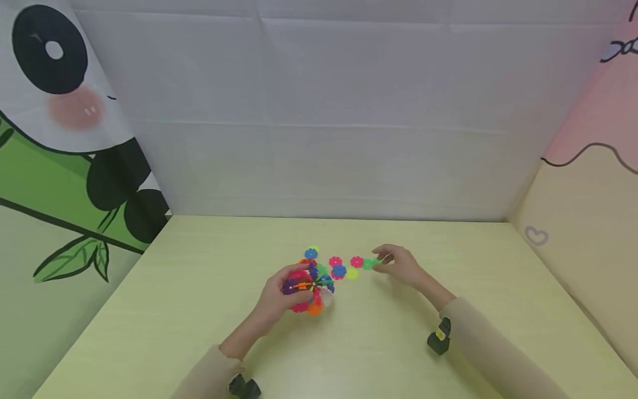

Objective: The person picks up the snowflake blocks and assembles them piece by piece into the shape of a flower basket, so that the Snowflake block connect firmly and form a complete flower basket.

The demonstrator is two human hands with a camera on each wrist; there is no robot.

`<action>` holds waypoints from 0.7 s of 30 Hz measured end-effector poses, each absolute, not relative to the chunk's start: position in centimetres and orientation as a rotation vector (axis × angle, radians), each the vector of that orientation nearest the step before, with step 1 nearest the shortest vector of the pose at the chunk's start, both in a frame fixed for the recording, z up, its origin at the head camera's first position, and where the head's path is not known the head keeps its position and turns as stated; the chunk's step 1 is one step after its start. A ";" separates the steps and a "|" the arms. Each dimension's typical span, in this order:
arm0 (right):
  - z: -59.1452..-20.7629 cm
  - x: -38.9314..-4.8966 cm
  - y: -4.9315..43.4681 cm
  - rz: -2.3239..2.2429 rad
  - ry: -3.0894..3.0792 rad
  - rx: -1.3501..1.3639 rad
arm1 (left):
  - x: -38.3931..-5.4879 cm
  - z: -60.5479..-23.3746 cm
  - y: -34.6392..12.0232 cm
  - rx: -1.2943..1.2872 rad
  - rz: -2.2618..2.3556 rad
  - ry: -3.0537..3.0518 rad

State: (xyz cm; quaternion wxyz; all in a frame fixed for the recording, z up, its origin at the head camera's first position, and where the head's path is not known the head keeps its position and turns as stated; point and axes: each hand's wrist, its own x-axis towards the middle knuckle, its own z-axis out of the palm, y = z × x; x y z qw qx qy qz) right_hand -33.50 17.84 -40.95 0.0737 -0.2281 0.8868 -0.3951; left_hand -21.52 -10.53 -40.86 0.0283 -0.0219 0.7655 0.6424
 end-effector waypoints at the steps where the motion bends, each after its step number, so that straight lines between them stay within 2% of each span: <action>1: -41.3 -34.5 18.2 -1.175 2.666 -0.669 | -21.6 -40.9 -10.7 -0.080 1.977 2.369; 8: -43.6 -38.8 19.3 -1.033 2.638 -0.611 | -21.8 -41.1 -10.9 -0.100 1.969 2.366; 21: -43.5 -39.3 19.5 -0.895 2.709 -0.656 | -22.7 -40.8 -9.8 0.030 2.037 2.195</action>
